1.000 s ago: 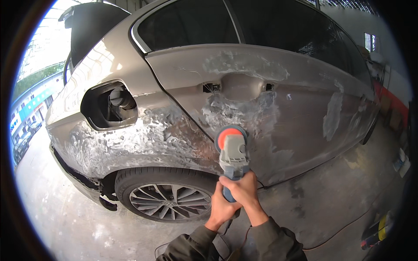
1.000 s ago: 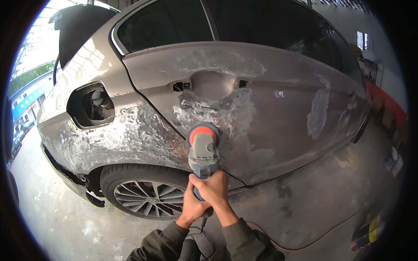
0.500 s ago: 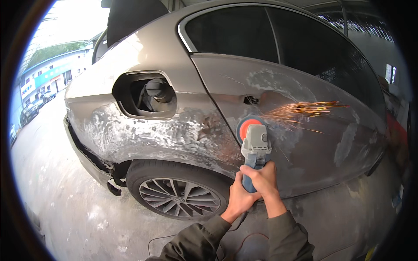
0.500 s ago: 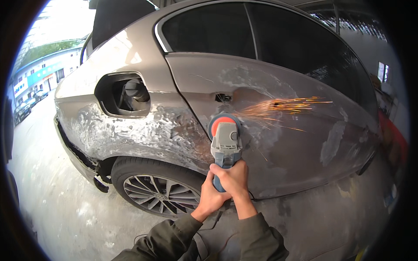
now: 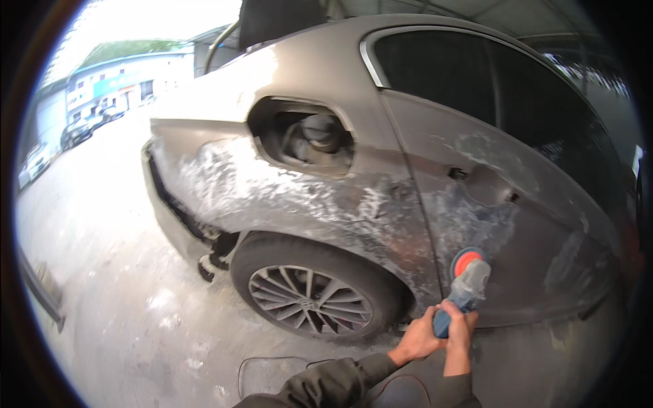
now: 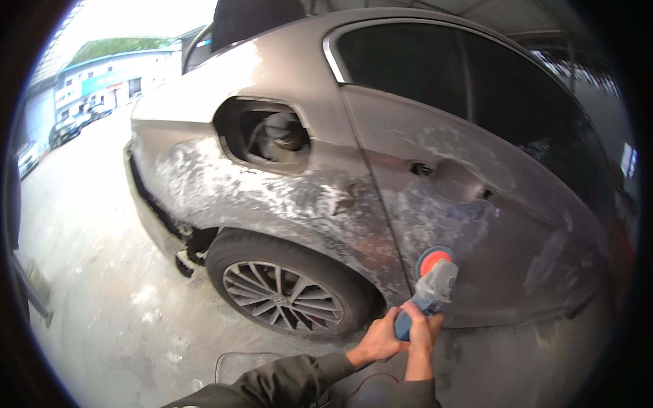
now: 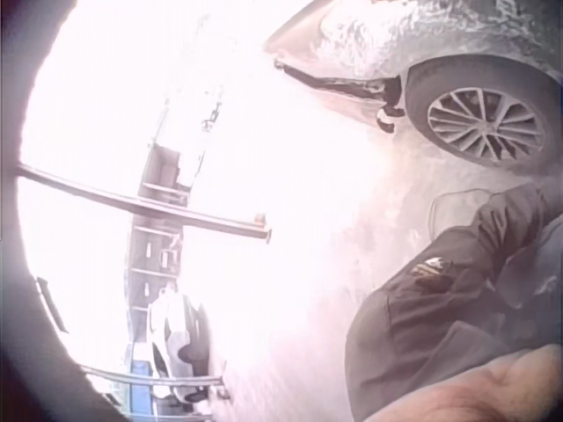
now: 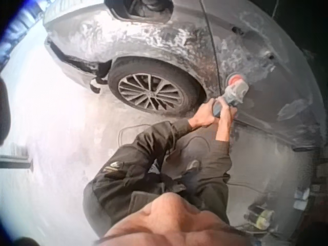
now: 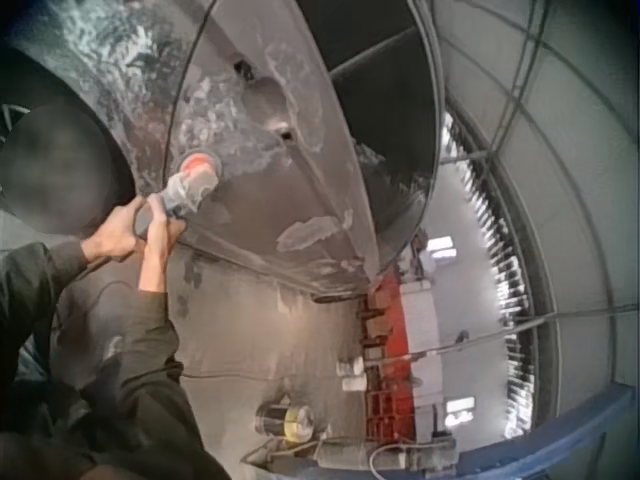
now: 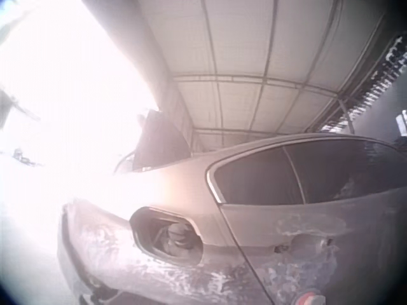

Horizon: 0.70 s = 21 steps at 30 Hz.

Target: The person uses an angle grinder to remove paint and smooth the surface of a car door and rear quarter panel. Sparks are visible as the tool abrades the metal. The person moves the grinder across different sections of the damaged area.

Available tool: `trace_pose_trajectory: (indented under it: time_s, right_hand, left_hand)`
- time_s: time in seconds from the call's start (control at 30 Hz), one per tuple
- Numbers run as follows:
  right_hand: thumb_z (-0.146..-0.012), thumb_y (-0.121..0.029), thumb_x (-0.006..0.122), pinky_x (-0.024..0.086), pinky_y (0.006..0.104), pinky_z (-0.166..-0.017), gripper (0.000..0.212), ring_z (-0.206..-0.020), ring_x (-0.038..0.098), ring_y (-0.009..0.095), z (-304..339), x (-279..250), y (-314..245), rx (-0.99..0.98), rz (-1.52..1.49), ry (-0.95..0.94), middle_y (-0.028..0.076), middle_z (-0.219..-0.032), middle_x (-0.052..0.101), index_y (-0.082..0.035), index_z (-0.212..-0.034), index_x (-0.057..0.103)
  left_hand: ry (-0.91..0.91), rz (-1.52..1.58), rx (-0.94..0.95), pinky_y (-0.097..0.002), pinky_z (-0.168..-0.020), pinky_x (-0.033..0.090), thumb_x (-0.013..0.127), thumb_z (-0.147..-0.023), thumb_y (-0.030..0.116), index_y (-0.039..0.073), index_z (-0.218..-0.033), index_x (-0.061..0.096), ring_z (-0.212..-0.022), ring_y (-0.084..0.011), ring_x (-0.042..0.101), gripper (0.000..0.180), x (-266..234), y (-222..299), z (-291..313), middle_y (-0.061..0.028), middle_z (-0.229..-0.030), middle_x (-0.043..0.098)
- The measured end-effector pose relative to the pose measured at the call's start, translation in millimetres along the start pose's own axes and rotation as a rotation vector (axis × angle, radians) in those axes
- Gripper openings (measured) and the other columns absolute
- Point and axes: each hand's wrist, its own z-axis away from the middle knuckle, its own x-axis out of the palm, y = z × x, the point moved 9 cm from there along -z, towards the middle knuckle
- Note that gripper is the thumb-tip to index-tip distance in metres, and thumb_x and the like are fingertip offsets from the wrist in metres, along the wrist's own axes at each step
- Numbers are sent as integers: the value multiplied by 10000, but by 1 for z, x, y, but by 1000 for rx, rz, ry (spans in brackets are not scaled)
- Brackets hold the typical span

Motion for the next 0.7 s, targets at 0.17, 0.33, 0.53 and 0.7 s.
trace_pose_trajectory:
  time_s: [0.17, 0.33, 0.53, 0.7]
  right_hand:
    - [-755, -46, 783, 564, 357, -670, 245, -706, 699, 231, 4, 18, -2, 68, -70, -78, 116, -857, 670, 35, -930, 632]
    - [-694, -4, 756, 570, 380, -627, 293, -675, 686, 253, 40, -36, 59, 216, -71, 151, 119, -830, 644, 42, -942, 608]
    - [-715, -19, 753, 574, 387, -624, 252, -675, 688, 268, 88, -73, 65, 246, 19, 197, 126, -832, 655, 51, -910, 608]
    - [-746, -40, 743, 581, 373, -660, 220, -686, 677, 252, 109, -93, 63, 169, 26, 190, 117, -832, 658, 49, -906, 620]
  left_hand:
    - [54, 28, 23, -521, -851, 525, 841, -685, 373, -26, -1352, 453, -1009, -504, 657, 869, 2, -17, -5, -333, -1080, 675]
    - [-119, 11, -119, -532, -876, 528, 826, -699, 375, -34, -1393, 435, -1022, -504, 660, 896, 53, -70, 33, -327, -1106, 680]
    - [-174, 120, -106, -528, -888, 531, 818, -730, 349, -16, -1416, 431, -1030, -500, 661, 868, 83, -77, 83, -328, -1117, 678]
    - [-234, 218, -75, -539, -841, 530, 807, -740, 304, 18, -1430, 408, -966, -506, 667, 847, 91, -72, 107, -321, -1040, 691]
